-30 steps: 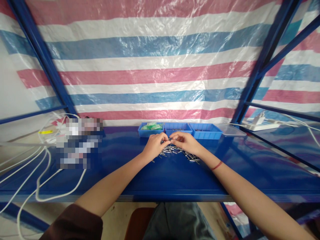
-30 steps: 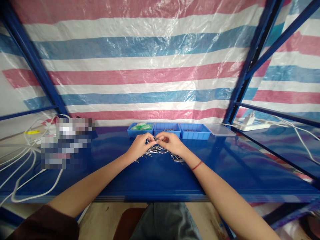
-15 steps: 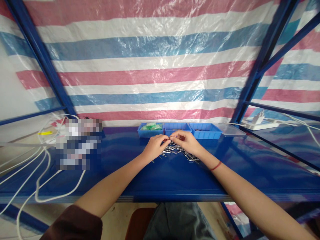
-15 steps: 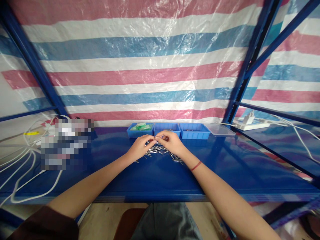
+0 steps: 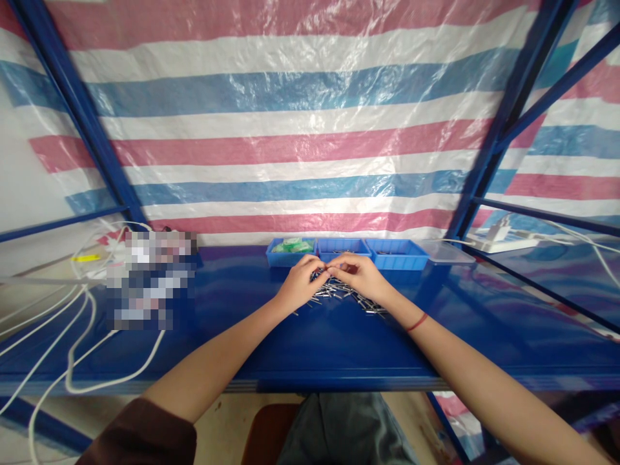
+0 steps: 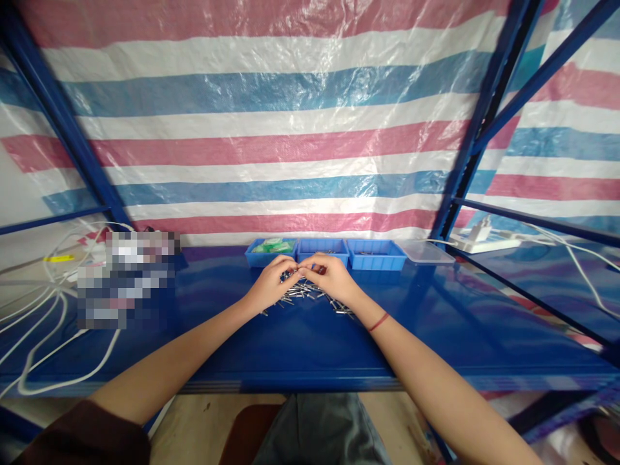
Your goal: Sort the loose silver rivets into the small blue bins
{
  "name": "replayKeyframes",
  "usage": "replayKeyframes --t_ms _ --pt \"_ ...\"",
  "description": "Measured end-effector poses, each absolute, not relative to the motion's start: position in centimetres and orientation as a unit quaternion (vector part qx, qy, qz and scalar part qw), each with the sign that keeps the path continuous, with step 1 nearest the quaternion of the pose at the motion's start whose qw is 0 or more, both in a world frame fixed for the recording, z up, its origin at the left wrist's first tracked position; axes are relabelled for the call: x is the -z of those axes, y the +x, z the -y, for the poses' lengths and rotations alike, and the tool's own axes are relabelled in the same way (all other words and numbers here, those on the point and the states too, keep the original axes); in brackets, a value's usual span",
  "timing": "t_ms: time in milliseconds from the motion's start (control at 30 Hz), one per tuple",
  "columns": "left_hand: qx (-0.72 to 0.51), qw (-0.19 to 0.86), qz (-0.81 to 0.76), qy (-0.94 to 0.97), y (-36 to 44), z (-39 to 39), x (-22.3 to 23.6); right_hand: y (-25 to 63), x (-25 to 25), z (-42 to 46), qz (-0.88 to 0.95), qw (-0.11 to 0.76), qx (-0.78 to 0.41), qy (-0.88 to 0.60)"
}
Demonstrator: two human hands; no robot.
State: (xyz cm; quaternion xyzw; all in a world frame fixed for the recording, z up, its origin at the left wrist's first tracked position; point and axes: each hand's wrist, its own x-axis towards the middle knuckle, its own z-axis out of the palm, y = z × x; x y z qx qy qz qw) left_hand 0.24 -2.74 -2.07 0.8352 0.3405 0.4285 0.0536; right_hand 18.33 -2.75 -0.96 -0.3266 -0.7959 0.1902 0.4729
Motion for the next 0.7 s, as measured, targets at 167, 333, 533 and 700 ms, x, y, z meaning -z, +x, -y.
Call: replayKeyframes --t_ms 167,333,533,700 --pt "-0.450 0.038 -0.351 0.820 0.3 2.8 2.0 18.5 0.8 2.6 0.796 0.459 -0.154 -0.364" --pt "-0.409 -0.025 -0.446 0.796 -2.8 0.4 0.6 22.8 -1.2 1.0 0.716 0.470 -0.034 -0.514" --pt "-0.300 -0.124 -0.773 0.545 -13.9 -4.0 -1.5 31.1 -1.7 -2.2 0.604 0.301 0.153 -0.722" --pt "-0.262 -0.139 -0.879 0.374 -20.6 -6.8 -0.7 34.0 -1.3 -3.8 0.560 0.324 0.155 -0.747"
